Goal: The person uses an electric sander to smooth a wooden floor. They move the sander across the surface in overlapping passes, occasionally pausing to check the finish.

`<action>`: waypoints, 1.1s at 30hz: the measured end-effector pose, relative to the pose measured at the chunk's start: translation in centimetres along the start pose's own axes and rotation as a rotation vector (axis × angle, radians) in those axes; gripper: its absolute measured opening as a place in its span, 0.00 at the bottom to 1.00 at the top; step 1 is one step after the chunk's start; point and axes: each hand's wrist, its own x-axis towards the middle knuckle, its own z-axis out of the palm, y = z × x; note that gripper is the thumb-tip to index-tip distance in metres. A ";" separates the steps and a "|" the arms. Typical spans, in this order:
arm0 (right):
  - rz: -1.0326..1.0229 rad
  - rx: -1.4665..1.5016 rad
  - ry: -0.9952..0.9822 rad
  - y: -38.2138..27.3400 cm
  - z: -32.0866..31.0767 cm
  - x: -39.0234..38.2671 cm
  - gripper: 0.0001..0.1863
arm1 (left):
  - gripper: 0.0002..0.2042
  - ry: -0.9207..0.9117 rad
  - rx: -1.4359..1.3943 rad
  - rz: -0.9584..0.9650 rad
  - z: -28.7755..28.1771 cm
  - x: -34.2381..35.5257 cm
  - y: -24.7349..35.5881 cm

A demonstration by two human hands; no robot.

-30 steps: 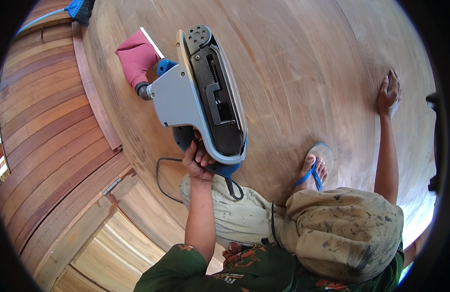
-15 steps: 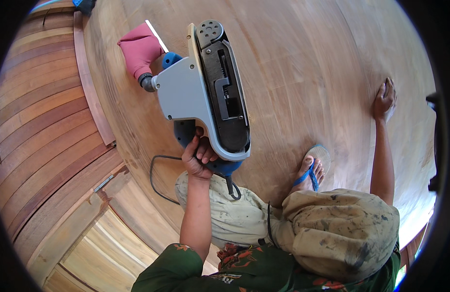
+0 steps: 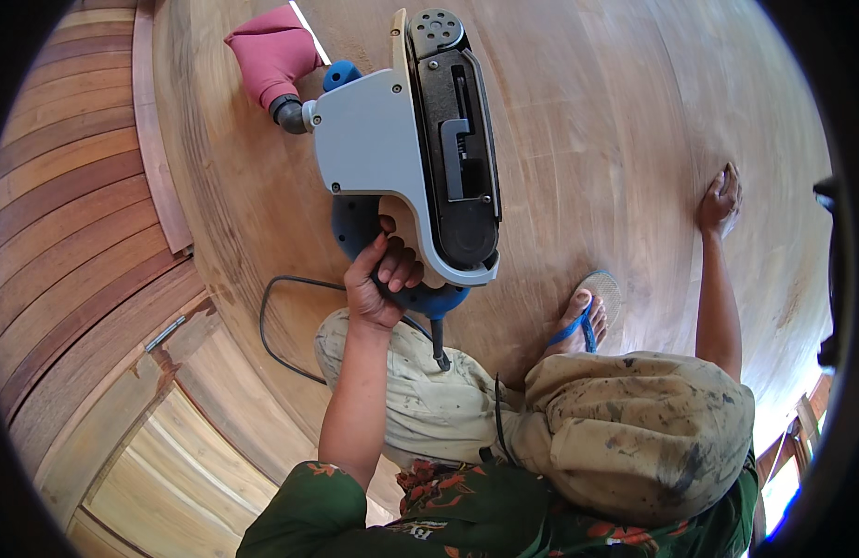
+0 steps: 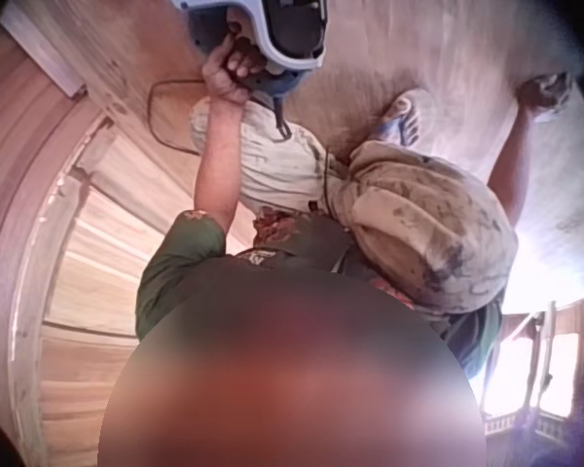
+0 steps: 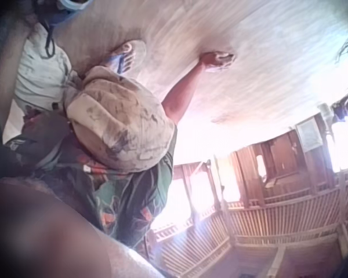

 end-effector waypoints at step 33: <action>-0.002 -0.012 -0.007 -0.6 0.4 0.2 0.21 | 0.10 0.035 0.008 0.058 0.0 -0.1 -0.1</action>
